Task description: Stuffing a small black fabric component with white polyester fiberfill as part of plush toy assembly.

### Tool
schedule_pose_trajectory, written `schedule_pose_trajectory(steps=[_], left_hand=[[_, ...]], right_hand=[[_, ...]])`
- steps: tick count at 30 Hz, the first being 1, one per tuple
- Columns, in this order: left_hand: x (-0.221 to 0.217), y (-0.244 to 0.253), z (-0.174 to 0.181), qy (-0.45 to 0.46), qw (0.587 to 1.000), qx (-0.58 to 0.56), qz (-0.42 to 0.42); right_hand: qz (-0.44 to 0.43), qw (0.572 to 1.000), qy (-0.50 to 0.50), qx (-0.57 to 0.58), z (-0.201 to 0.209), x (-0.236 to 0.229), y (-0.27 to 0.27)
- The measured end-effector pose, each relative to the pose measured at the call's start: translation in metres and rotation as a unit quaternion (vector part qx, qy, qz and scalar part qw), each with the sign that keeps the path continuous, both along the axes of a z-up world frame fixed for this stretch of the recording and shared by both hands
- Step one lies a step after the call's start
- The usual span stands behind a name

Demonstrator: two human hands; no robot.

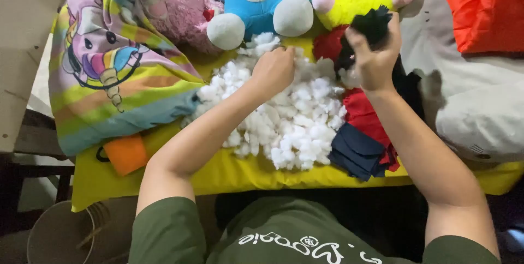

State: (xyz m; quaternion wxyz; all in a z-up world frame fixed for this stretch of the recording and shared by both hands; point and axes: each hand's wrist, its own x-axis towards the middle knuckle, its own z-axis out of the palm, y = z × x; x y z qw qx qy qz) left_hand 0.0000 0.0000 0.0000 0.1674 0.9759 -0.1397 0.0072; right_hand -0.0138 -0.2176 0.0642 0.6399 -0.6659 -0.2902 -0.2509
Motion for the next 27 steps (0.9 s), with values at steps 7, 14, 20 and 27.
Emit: schedule_pose_trajectory(steps=[7, 14, 20, 27], left_hand=[[-0.031, -0.009, 0.035, -0.073, 0.987, -0.057, -0.13], [-0.039, -0.026, 0.048, -0.172, 0.915, -0.195, -0.308], [-0.031, -0.03, 0.031, -0.047, 0.985, -0.073, -0.15], [-0.048, -0.004, 0.045, 0.079, 0.988, -0.085, -0.106]], right_hand=[[-0.008, 0.951, 0.227, 0.21, 0.003, 0.009, -0.005], [-0.015, 0.949, 0.218, 0.228, 0.004, 0.016, -0.027], [-0.024, 0.979, 0.151, 0.135, -0.001, 0.013, -0.033], [0.048, 0.988, 0.115, -0.089, 0.025, -0.016, -0.011]])
